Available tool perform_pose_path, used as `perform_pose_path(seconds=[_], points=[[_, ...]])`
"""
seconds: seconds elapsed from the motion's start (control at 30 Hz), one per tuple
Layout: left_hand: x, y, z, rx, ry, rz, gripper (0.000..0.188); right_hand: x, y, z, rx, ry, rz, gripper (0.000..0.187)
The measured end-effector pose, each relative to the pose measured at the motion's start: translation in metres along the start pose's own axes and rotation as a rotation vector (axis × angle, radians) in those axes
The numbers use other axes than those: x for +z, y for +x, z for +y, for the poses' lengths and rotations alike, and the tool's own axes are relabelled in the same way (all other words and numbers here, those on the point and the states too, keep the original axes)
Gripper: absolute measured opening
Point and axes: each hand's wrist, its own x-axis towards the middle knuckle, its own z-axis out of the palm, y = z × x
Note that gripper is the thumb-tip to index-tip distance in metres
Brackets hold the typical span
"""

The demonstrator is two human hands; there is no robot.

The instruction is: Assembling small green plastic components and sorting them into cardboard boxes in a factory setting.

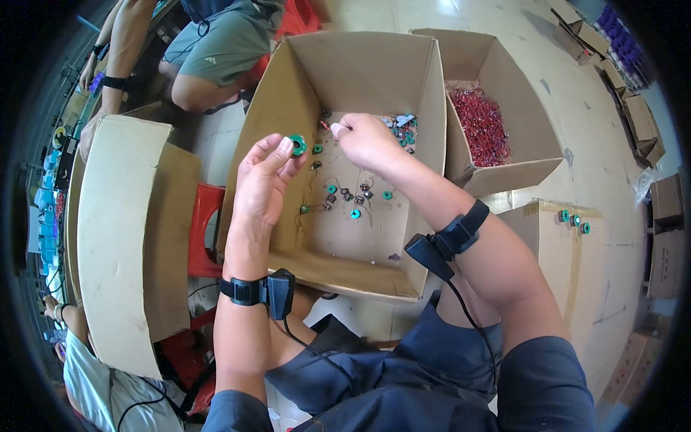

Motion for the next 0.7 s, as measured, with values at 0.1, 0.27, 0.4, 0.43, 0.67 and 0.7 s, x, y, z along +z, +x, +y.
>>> perform_pose_path(seconds=[0.1,0.27,0.4,0.43,0.67,0.7], points=[[0.003,-0.003,-0.001,-0.009,0.015,-0.02,0.03,-0.009,0.006,0.007,-0.016,0.094,0.093,0.027],[-0.007,-0.005,0.0,0.002,0.069,0.008,0.026,-0.065,0.022,0.021,-0.062,0.701,0.344,0.028],[-0.009,-0.007,0.0,-0.004,0.064,-0.012,0.025,-0.125,0.032,0.054,0.08,1.198,0.743,0.057],[-0.007,-0.006,-0.001,0.001,0.049,-0.025,0.025,-0.126,0.03,0.057,0.168,1.336,0.656,0.059],[0.005,-0.008,0.002,-0.109,0.072,-0.047,0.037,-0.032,-0.001,0.001,-0.486,0.409,-0.104,0.043],[0.007,-0.007,0.001,-0.119,0.034,-0.065,0.042,-0.026,-0.009,-0.007,-0.525,0.319,-0.106,0.043]])
